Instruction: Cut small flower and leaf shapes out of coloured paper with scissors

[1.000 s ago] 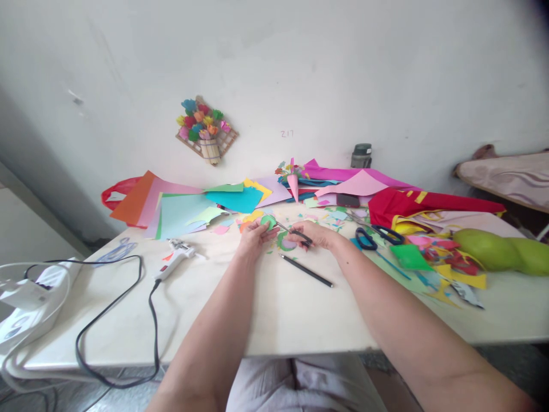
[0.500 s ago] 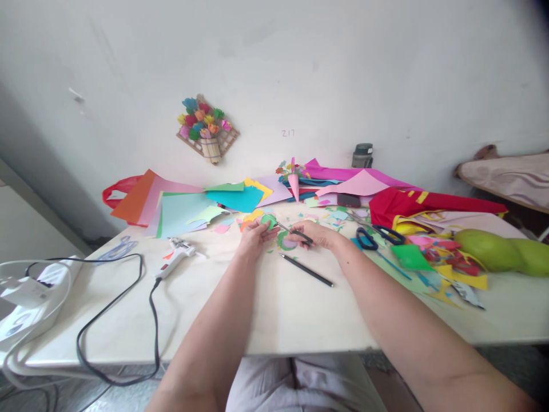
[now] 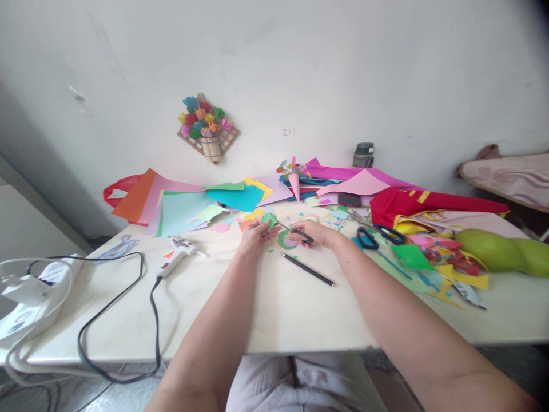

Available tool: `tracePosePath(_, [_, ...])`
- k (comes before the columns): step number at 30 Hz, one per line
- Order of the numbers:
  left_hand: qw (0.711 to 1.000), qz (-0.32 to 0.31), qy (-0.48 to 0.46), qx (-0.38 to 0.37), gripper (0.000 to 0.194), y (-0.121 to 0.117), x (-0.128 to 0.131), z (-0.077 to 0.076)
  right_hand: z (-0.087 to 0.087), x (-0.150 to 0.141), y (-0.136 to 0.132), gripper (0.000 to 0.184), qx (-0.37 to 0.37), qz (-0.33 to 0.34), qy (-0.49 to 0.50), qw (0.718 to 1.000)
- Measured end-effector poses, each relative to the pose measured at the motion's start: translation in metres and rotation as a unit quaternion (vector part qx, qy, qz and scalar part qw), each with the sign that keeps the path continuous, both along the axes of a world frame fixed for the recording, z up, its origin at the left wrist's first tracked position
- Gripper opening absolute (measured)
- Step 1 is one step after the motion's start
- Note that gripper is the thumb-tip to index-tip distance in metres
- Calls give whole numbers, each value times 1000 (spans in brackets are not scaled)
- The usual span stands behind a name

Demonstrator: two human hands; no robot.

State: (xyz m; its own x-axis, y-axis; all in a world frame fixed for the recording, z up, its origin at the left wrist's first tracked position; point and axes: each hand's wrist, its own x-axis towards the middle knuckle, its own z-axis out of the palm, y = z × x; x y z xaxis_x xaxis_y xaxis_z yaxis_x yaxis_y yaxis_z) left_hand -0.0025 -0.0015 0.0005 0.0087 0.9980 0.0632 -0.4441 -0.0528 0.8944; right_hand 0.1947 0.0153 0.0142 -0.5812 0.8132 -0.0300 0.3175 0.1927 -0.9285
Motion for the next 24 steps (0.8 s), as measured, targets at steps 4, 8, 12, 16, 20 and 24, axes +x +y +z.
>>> tracePosePath(4, [1000, 1, 0, -2, 28, 0, 0, 0, 0, -1, -1, 23, -2, -10, 4, 1000])
tracePosePath(8, [1000, 4, -5, -2, 27, 0, 0, 0, 5, -1, -4, 22, 0, -6, 5, 1000])
tracePosePath(12, [1000, 1, -9, -4, 26, -1, 0, 1, 5, 0, -4, 24, 4, 9, 16, 1000])
tracePosePath(16, [1000, 4, -12, -2, 26, -1, 1, 1, 1, 1, 0, 23, 10, 8, 17, 1000])
tracePosePath(20, [1000, 8, -13, -4, 25, -1, 1, 1, -2, 1, 2, 22, 11, 3, 8, 1000])
tracePosePath(24, [1000, 12, -18, -8, 25, -2, 2, 2, -4, 0, 4, 23, 14, 3, 4, 1000])
